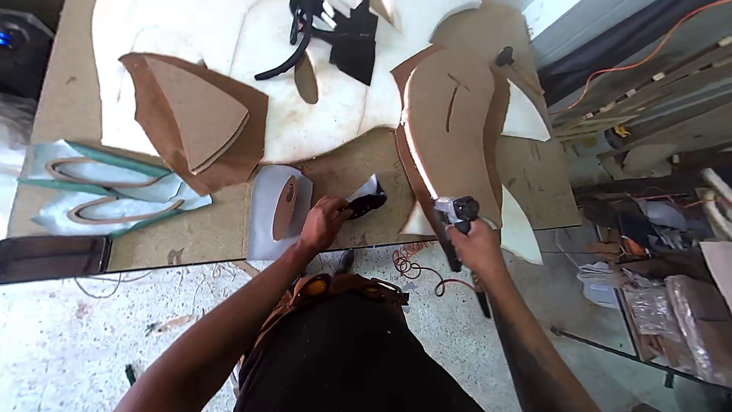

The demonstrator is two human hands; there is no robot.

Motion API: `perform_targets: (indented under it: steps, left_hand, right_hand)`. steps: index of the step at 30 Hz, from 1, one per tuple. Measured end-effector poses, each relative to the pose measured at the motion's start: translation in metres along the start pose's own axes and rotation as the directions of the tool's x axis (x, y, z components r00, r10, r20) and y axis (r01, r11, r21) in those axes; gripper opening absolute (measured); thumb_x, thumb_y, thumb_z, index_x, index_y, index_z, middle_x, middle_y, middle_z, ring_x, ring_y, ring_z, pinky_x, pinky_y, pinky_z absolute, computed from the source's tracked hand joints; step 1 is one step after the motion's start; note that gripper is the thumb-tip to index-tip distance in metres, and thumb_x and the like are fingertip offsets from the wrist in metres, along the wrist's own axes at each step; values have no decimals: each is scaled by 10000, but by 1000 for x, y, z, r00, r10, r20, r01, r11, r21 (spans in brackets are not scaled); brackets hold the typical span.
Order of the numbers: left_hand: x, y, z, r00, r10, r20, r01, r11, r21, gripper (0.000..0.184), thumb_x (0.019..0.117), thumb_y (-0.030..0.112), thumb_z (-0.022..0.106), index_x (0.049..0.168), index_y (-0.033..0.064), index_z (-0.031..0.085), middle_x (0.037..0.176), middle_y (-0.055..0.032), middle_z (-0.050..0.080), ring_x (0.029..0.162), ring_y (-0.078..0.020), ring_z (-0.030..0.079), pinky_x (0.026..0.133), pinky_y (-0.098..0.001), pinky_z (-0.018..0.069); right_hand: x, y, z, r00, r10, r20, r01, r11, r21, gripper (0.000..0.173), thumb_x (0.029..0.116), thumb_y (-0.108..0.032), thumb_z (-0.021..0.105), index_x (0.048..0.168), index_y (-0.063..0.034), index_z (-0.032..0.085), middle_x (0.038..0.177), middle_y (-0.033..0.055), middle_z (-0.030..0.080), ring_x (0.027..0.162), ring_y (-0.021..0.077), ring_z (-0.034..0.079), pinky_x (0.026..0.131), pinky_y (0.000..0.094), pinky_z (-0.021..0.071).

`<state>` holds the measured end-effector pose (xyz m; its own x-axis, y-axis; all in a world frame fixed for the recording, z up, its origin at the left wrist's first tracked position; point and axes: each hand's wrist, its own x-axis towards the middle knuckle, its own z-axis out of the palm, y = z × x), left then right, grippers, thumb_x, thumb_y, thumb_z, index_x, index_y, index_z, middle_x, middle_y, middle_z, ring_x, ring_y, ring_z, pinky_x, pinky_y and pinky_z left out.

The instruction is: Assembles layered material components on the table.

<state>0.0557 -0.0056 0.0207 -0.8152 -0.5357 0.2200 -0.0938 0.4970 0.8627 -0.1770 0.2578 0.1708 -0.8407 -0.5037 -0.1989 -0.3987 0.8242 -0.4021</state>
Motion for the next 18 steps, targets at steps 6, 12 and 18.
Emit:
perform_targets:
  steps: [6,12,18]
  left_hand:
    - [25,57,-3,973,67,-223,-89,992,-92,188,1050,158,567,1146,50,687,1048,-48,714,990,-135,697,916,-364,600]
    - [70,120,-17,978,-195,-77,138,876,-463,242,1093,262,498,1144,95,666,694,-59,585,559,-162,541,527,-313,499]
    - [110,167,-9,950,-313,-15,195,628,-754,278,1093,302,471,970,114,635,617,3,490,508,-76,487,501,-242,479]
  right_hand:
    - [100,48,-28,982,58,-178,-67,997,-45,650,902,-284,767,1416,22,513,1412,330,480,1214,512,558,960,716,487]
    - [134,60,16,976,-104,-191,120,990,75,652,929,-285,729,1478,-17,499,1534,286,408,1346,502,474,1035,714,449]
    - [67,-7,15,898,-412,-157,428,731,532,604,912,-411,764,1440,-183,579,1549,5,495,1440,177,458,1151,485,471]
